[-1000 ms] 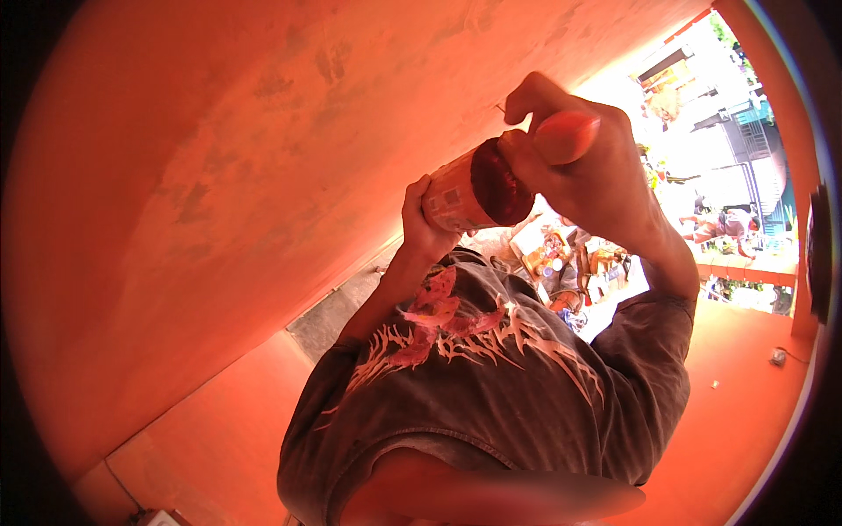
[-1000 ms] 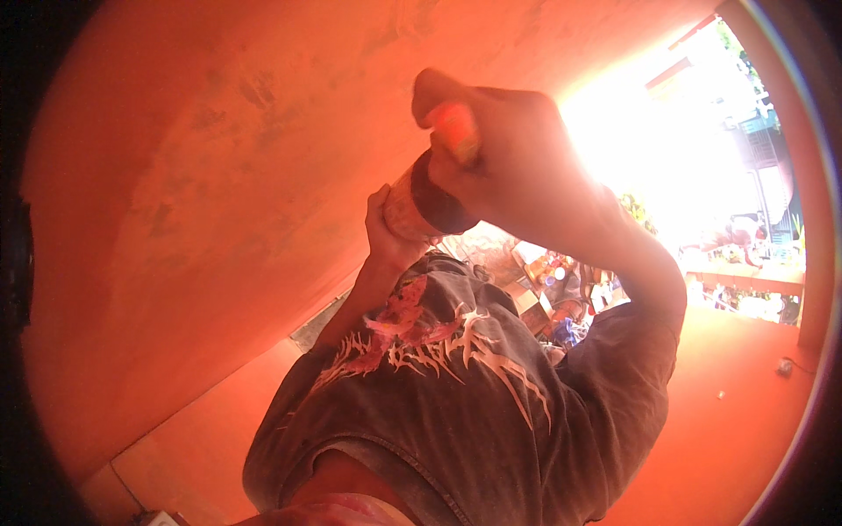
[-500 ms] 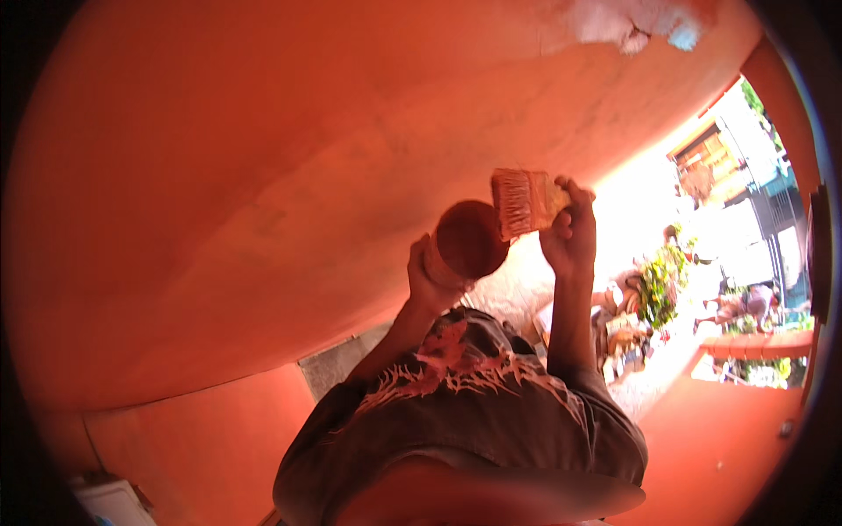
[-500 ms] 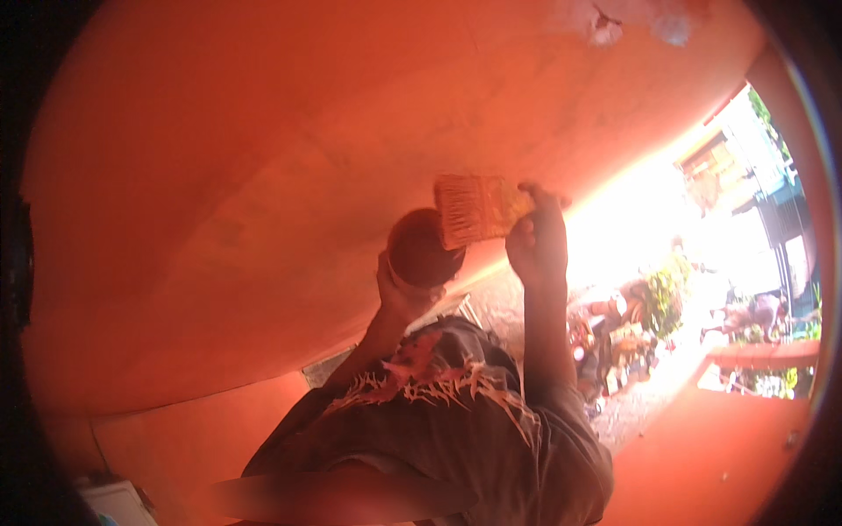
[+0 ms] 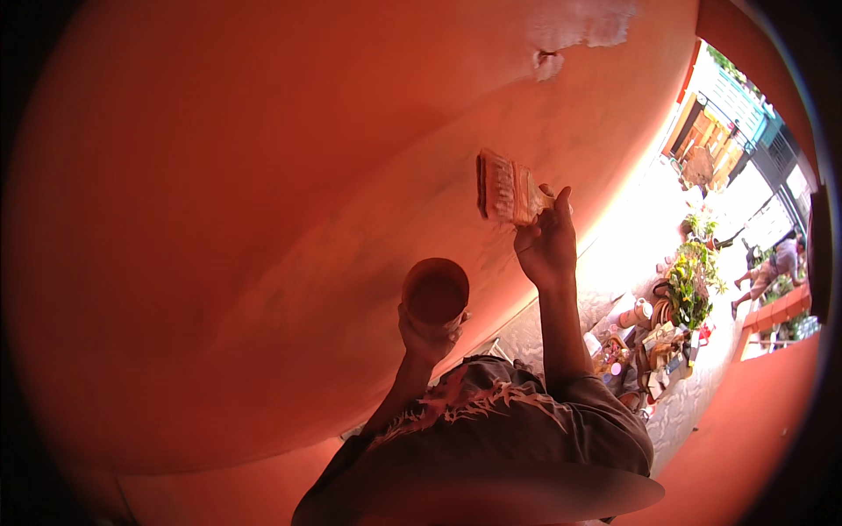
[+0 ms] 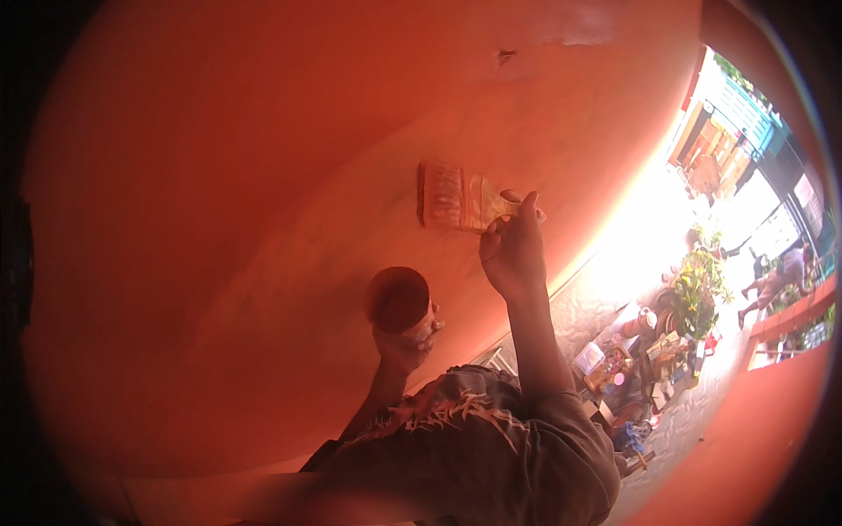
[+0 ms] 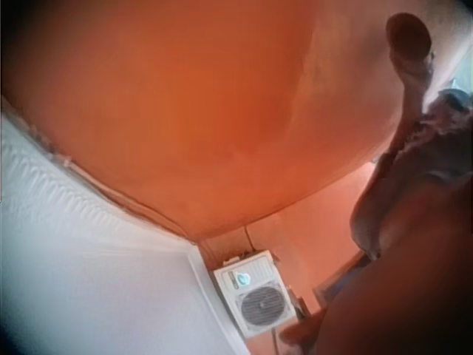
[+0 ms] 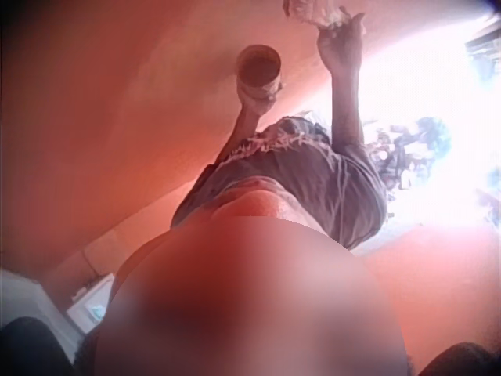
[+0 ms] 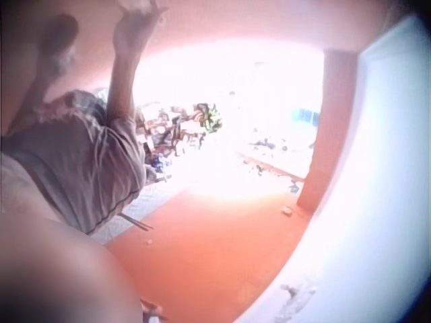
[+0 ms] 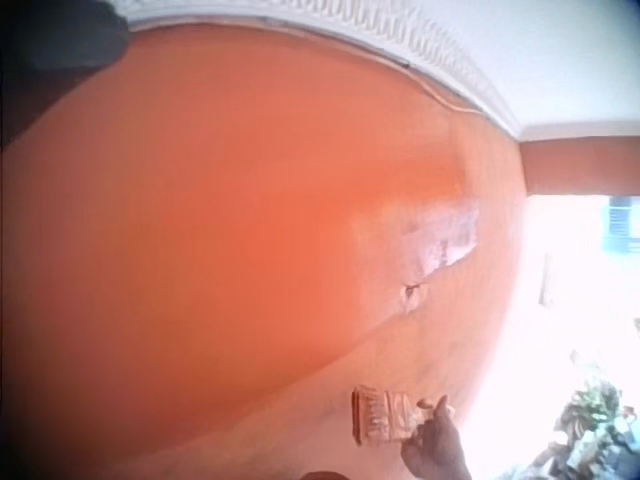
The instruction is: The person stands on a ladder and paints a ceiling with red paint using a brush. They repeatedly dip the brush into a small container and apply paint to the ceiling surface in broad strokes.
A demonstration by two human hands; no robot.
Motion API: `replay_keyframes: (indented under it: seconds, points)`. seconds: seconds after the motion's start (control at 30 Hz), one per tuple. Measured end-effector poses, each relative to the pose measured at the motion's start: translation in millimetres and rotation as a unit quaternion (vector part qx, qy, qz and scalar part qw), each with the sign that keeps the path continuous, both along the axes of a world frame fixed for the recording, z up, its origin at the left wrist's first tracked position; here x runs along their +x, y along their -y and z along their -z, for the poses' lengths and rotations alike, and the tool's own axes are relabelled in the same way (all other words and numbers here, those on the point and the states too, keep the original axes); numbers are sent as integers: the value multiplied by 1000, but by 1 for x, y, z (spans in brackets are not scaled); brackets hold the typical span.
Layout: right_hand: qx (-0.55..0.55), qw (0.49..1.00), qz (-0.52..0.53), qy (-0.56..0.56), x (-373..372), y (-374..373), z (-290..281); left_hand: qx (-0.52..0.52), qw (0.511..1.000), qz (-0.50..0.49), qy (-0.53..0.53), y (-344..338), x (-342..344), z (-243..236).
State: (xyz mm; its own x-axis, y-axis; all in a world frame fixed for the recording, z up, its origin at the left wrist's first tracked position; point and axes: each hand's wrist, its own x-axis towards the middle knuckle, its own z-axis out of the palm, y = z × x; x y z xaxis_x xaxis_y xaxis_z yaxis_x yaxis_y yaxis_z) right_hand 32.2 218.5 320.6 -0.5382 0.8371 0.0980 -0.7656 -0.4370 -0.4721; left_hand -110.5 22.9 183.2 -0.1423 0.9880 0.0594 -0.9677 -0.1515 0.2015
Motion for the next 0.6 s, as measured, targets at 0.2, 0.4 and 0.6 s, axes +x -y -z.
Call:
replay_keyframes:
  seconds: [0.2,0.4,0.6]
  points:
    - [66,990,71,-104,29,-40,5,24,998,50,17,-6,1,-8]
    - [197,956,99,-192,35,-86,-21,2,998,64,15,-6,0,-6]
    - [369,914,127,-109,20,-104,-22,3,998,60,12,0,-6,1]
